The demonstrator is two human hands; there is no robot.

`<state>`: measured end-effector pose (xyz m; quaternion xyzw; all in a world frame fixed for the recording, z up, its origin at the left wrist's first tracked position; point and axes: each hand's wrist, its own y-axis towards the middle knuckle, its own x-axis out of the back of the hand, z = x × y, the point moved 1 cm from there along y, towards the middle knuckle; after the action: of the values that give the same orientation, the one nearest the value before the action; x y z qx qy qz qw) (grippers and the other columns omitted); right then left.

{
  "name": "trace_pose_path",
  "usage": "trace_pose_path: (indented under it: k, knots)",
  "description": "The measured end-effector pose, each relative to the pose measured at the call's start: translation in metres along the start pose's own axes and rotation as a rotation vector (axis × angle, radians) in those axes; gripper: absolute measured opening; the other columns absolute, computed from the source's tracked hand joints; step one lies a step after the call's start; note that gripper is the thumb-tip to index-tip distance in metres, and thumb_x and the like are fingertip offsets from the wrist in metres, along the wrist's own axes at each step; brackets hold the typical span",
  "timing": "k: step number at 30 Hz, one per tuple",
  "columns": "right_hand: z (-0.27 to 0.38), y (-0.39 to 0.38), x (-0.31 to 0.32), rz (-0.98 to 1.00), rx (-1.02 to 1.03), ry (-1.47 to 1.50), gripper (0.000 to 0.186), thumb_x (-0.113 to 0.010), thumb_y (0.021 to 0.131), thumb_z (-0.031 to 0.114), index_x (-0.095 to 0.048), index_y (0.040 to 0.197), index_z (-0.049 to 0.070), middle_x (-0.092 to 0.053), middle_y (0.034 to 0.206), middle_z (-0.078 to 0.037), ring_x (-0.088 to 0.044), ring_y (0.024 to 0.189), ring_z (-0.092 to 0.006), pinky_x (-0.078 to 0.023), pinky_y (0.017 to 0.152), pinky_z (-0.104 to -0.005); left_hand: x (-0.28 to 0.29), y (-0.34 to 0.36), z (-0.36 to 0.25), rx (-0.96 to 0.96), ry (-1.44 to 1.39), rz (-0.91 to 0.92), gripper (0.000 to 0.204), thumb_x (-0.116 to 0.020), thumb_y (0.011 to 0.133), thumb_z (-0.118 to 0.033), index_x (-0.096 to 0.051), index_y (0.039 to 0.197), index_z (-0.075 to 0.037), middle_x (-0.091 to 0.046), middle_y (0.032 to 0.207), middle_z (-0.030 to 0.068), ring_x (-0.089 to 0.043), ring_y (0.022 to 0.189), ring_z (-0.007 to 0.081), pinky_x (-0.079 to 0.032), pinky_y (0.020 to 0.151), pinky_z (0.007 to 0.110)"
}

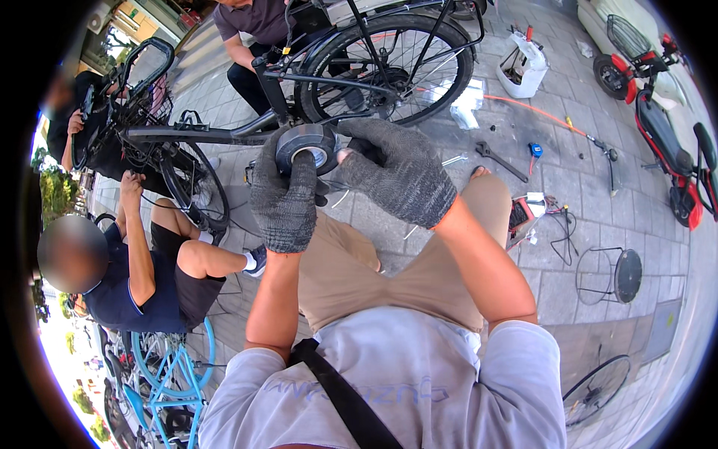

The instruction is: The person sits on the sidewalk and works on the wiring of a black bicycle, using electrical tape to secure cables near the frame and pedals. The person handles a roll of tape and manipulates wires with gloved hands while two other men assist nearby.

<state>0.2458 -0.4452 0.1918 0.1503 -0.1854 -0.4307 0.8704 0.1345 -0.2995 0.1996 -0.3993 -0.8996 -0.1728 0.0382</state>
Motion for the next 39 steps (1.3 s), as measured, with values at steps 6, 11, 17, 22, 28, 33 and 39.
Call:
trace_pose_path:
  k: [6, 11, 17, 22, 28, 33, 39]
  knots:
    - [-0.004, 0.002, -0.012, -0.118, -0.038, 0.003, 0.026, -0.075, 0.090, 0.020, -0.072, 0.107, 0.000, -0.071, 0.080, -0.012, -0.068, 0.069, -0.0165, -0.053, 0.065, -0.0312, -0.001, -0.002, 0.022, -0.188, 0.065, -0.073, 0.045, -0.066, 0.097, -0.009, -0.051, 0.138, 0.001, -0.067, 0.109, 0.0147, -0.068, 0.071, 0.0118, -0.056, 0.052, 0.025]
    - [-0.013, 0.001, -0.009, -0.064, -0.036, 0.082, 0.019, -0.070, 0.094, 0.017, -0.068, 0.101, 0.000, -0.068, 0.075, -0.009, -0.064, 0.060, -0.0140, -0.051, 0.058, -0.0298, 0.000, -0.001, 0.013, -0.012, -0.140, 0.016, 0.044, -0.064, 0.098, -0.009, -0.050, 0.138, 0.004, -0.067, 0.107, 0.0156, -0.069, 0.071, 0.0152, -0.056, 0.053, 0.025]
    - [-0.014, -0.001, -0.019, 0.087, -0.298, 0.617, 0.021, -0.062, 0.098, 0.020, -0.061, 0.091, 0.001, -0.063, 0.070, -0.006, -0.058, 0.052, -0.0147, -0.048, 0.050, -0.0295, 0.010, 0.001, 0.028, 0.275, -0.469, 0.158, 0.041, -0.061, 0.101, -0.021, -0.054, 0.135, 0.002, -0.069, 0.097, 0.0118, -0.067, 0.063, 0.0154, -0.054, 0.050, 0.029]
    - [-0.018, -0.012, -0.048, 0.016, -0.437, 0.801, 0.032, -0.057, 0.097, 0.032, -0.054, 0.076, 0.008, -0.059, 0.065, -0.006, -0.055, 0.050, -0.0177, -0.044, 0.048, -0.0308, 0.020, -0.006, 0.047, 0.312, -0.792, 0.249, 0.046, -0.069, 0.096, -0.032, -0.057, 0.134, -0.009, -0.067, 0.095, 0.0066, -0.064, 0.066, 0.0147, -0.049, 0.051, 0.027]
    - [-0.020, -0.021, -0.057, 0.029, -0.558, 0.918, 0.032, -0.062, 0.093, 0.041, -0.050, 0.078, 0.015, -0.052, 0.069, 0.001, -0.049, 0.059, -0.0144, -0.039, 0.049, -0.0295, 0.016, -0.016, 0.060, 0.229, -1.278, 0.349, 0.041, -0.071, 0.093, -0.029, -0.057, 0.129, -0.014, -0.066, 0.094, 0.0014, -0.062, 0.062, 0.0137, -0.047, 0.052, 0.026]
    - [-0.032, -0.026, -0.074, 0.029, -0.556, 0.845, 0.026, -0.065, 0.094, 0.038, -0.055, 0.090, 0.014, -0.056, 0.079, 0.000, -0.054, 0.064, -0.0172, -0.046, 0.053, -0.0366, 0.044, -0.027, 0.072, 0.120, -1.377, 0.099, 0.033, -0.069, 0.093, -0.026, -0.058, 0.123, -0.018, -0.067, 0.096, 0.0043, -0.064, 0.063, 0.0176, -0.048, 0.051, 0.027]
    - [0.002, -0.022, -0.097, 0.239, -0.401, 0.688, 0.045, -0.067, 0.094, 0.043, -0.062, 0.114, 0.004, -0.066, 0.091, -0.008, -0.066, 0.072, -0.0224, -0.053, 0.054, -0.0375, 0.077, -0.028, 0.080, 0.327, -1.407, 0.110, 0.040, -0.068, 0.093, -0.025, -0.057, 0.131, -0.017, -0.068, 0.111, 0.0063, -0.071, 0.081, 0.0236, -0.054, 0.058, 0.030]
